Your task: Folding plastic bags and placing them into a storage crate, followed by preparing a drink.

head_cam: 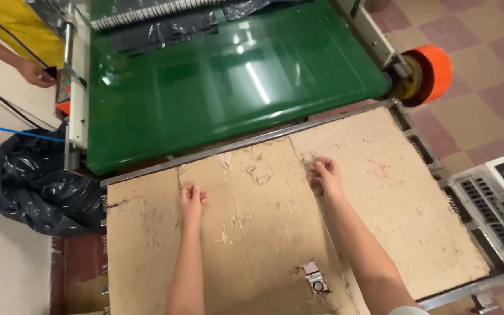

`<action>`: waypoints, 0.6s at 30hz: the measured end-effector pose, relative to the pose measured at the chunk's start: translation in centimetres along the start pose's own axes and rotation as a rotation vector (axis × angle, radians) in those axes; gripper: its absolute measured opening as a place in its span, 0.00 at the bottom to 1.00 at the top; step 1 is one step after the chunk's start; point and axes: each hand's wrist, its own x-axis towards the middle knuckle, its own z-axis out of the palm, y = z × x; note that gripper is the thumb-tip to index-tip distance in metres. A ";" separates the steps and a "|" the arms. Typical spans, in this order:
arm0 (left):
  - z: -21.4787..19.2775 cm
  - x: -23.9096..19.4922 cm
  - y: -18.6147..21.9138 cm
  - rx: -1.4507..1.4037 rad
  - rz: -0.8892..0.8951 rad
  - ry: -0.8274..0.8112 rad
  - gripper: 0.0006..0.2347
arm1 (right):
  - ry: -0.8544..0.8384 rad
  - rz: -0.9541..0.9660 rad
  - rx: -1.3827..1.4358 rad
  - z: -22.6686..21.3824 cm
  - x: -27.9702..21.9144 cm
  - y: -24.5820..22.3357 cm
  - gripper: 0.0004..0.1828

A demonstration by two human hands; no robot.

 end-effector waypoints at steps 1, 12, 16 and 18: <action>0.3 0.1 1.2 0.013 -0.010 0.001 0.07 | 0.005 0.016 0.000 0.3 0.9 0.2 0.14; 2.5 1.3 9.2 -0.573 -0.186 -0.136 0.19 | -0.109 0.082 0.321 4.9 7.3 -1.9 0.23; 2.8 0.7 10.5 -0.788 -0.182 -0.225 0.39 | -0.183 0.168 0.491 6.6 10.4 -2.6 0.33; 3.4 -2.1 13.8 -1.026 -0.206 -0.073 0.42 | -0.159 0.234 0.557 7.0 10.8 -3.4 0.46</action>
